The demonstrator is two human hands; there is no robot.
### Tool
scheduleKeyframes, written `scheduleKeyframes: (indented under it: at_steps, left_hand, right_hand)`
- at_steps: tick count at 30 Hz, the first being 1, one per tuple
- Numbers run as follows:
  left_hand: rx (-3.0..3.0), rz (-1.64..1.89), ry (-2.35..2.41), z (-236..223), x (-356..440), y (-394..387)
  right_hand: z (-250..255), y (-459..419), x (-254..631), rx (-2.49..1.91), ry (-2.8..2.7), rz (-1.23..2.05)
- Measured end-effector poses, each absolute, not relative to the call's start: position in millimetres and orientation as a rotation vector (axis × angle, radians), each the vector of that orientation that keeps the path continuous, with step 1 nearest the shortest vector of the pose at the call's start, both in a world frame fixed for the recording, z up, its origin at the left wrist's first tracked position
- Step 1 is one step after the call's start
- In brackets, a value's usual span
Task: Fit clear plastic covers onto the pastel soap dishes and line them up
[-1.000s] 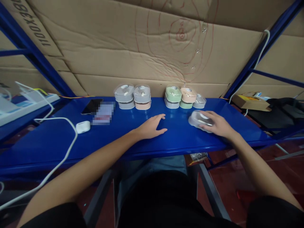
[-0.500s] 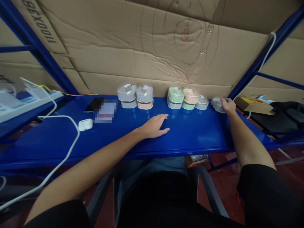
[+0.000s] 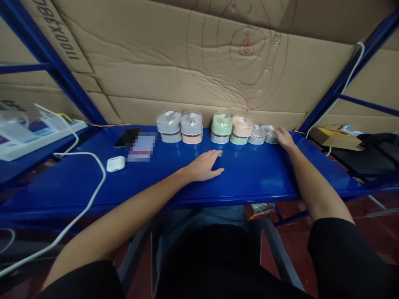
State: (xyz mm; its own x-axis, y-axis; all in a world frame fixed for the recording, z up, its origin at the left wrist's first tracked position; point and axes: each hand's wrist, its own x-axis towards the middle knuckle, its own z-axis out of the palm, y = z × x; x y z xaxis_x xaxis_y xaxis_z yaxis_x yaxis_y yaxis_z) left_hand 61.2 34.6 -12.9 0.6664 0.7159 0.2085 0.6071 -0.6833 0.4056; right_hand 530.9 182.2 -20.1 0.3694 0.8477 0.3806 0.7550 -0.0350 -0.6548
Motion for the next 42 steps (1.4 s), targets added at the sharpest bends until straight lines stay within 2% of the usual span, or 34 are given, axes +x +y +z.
scheduleKeyframes:
  at_steps: [5, 10, 15, 20, 26, 31, 34, 38, 42]
  left_hand:
    - [2.58, 0.49, 1.063, -12, 62, 34]
    - [2.632, 0.503, 1.028, -15, 61, 36]
    - [2.698, 0.542, 0.985, -20, 62, 40]
    - [2.699, 0.658, 0.923, -22, 54, 43]
    - [2.645, 1.22, 0.766, -7, 30, 41]
    - [2.489, 1.849, 0.892, 16, 8, 41]
    - [2.383, 2.012, 1.041, 29, -8, 43]
    - [2.323, 1.803, 1.128, 38, -27, 52]
    - [2.366, 1.137, 1.013, 30, -26, 57]
  right_hand:
    - [-12, 174, 506, -1.825, -1.438, 0.115]
    - [18, 158, 450, -1.616, -1.495, -0.273]
    - [42, 139, 320, -1.107, -2.115, -0.385]
    - [42, 146, 194, -1.073, -2.479, -0.356]
    - [35, 156, 154, -1.216, -2.554, -0.509]
    - [27, 132, 170, -0.95, -2.573, -0.623]
    - [18, 106, 190, -0.752, -2.58, -0.574]
    - [5, 74, 232, -0.62, -2.585, -0.432]
    - [-4, 63, 277, -0.597, -2.62, -0.333]
